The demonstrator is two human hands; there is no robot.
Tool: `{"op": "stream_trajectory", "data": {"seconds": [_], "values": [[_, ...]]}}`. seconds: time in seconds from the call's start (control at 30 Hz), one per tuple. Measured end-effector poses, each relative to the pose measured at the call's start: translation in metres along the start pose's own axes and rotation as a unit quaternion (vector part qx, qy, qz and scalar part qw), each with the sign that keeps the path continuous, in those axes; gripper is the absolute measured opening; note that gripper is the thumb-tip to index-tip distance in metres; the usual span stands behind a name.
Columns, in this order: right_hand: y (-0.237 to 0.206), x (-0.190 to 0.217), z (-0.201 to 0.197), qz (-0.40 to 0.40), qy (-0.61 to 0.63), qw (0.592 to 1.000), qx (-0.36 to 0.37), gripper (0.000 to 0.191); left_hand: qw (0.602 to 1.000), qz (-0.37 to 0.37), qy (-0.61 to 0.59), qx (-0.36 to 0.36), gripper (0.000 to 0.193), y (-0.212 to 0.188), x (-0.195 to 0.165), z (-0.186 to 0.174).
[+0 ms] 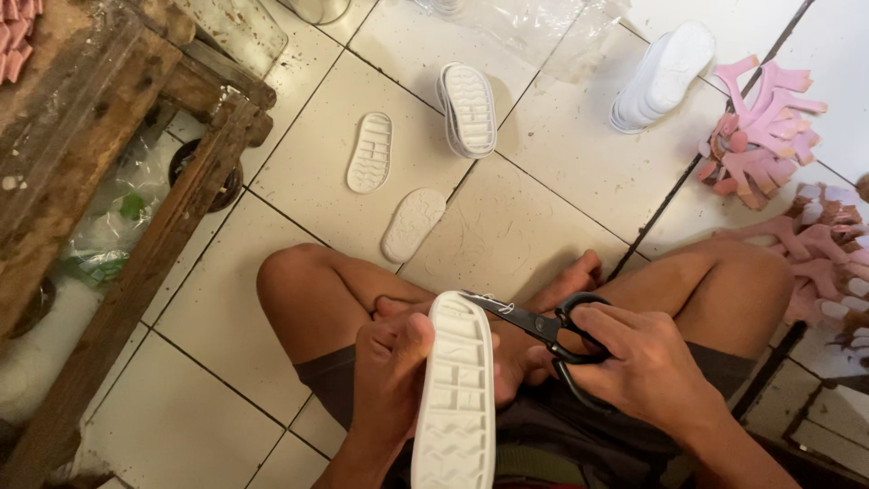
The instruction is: The person sits on the floor and uses scissors to trim excess foam from the edges of white foam shoe soles, working one sole at a time and placing finished soles on the floor. They briefly reach toward a phone on a nearby workbench before resuming trimming.
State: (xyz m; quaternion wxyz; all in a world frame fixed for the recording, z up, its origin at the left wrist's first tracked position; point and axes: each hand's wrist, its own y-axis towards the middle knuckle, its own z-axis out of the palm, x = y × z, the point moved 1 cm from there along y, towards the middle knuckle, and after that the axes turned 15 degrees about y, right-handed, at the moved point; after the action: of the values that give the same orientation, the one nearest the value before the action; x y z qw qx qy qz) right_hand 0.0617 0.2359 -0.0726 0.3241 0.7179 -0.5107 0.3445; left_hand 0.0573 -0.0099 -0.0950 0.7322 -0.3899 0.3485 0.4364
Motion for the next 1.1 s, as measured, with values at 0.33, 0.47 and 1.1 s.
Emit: {"op": "stream_trajectory", "data": {"seconds": [0.33,0.47,1.1], "values": [[0.001,0.0,-0.001,-0.007,0.007,1.0,-0.004,0.038,0.997,-0.043,0.068,0.021,0.061,0.003,-0.008,-0.006],[0.003,0.003,-0.003,-0.036,0.035,0.999,0.002,0.039,0.995,-0.069,0.077,0.005,0.06,0.002,-0.014,-0.005],[-0.006,-0.007,0.0,0.106,0.089,0.989,0.043,0.037,0.987,-0.147,0.005,0.072,0.06,0.006,0.003,-0.033]]}}
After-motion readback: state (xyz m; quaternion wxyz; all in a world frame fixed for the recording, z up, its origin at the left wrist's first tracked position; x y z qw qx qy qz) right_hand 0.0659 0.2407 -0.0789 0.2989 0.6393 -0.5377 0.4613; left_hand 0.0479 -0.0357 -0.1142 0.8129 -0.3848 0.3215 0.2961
